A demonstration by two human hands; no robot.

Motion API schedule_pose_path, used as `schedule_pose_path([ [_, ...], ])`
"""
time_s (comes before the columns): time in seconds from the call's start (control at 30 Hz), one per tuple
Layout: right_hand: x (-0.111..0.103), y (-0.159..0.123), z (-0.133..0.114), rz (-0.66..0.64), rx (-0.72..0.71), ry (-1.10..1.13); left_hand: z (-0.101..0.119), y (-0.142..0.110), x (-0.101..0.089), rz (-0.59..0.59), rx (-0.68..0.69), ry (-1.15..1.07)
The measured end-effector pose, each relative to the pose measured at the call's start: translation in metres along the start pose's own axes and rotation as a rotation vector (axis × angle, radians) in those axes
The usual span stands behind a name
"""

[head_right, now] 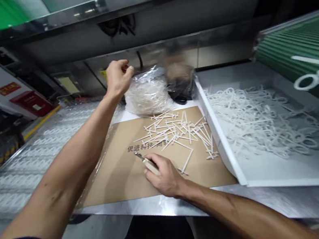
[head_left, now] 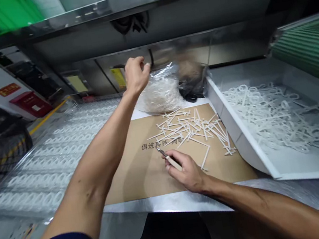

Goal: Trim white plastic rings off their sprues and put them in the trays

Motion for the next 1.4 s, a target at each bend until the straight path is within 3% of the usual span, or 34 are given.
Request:
schedule_pose_path([
  [0.1, 0.001, -0.004, -0.009, 0.015, -0.04, -0.092, 0.068, -0.008, 0.014, -0.076, 0.175, 0.028],
  [0.27, 0.006, -0.006, -0.019, -0.071, -0.154, -0.271, 0.212, -0.043, 0.071, -0.371, 0.454, -0.166],
  [0.37, 0.017, -0.01, -0.024, -0.189, -0.305, -0.423, 0.265, -0.071, 0.109, -0.563, 0.588, -0.144],
  [0.5, 0.035, -0.023, -0.03, -0.262, -0.552, -0.652, 0.279, -0.1, 0.157, -0.83, 0.623, -0.025],
  [0.6, 0.044, -0.028, -0.032, -0.288, -0.619, -0.714, 0.282, -0.109, 0.185, -0.959, 0.63, 0.027],
  [0.83, 0.034, -0.027, -0.035, -0.281, -0.584, -0.675, 0.304, -0.112, 0.249, -0.975, 0.616, 0.118],
  [0.93, 0.031, -0.026, -0.036, -0.299, -0.578, -0.642, 0.318, -0.113, 0.264, -0.944, 0.633, 0.092],
  [1.03, 0.031, -0.024, -0.034, -0.307, -0.565, -0.66, 0.323, -0.095, 0.252, -0.835, 0.614, 0.057],
  [1.13, 0.032, -0.023, -0.033, -0.282, -0.57, -0.697, 0.307, -0.065, 0.2, -0.593, 0.503, -0.13],
  [1.2, 0.034, -0.024, -0.033, -0.268, -0.602, -0.734, 0.277, -0.054, 0.153, -0.424, 0.38, -0.277],
  [1.27, 0.038, -0.027, -0.033, -0.273, -0.64, -0.763, 0.235, -0.057, 0.112, -0.328, 0.253, -0.333],
  [1.4, 0.046, -0.034, -0.031, -0.33, -0.677, -0.756, 0.148, -0.093, 0.061, -0.307, -0.01, -0.384],
])
Point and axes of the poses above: each hand's wrist, its own y-axis towards the middle knuckle, its own x-axis out of the palm, z = x × y, the point moved 9 cm from there along y, towards the middle knuckle, and after that the axes turned 8 degrees about x, right-handed, at the moved point
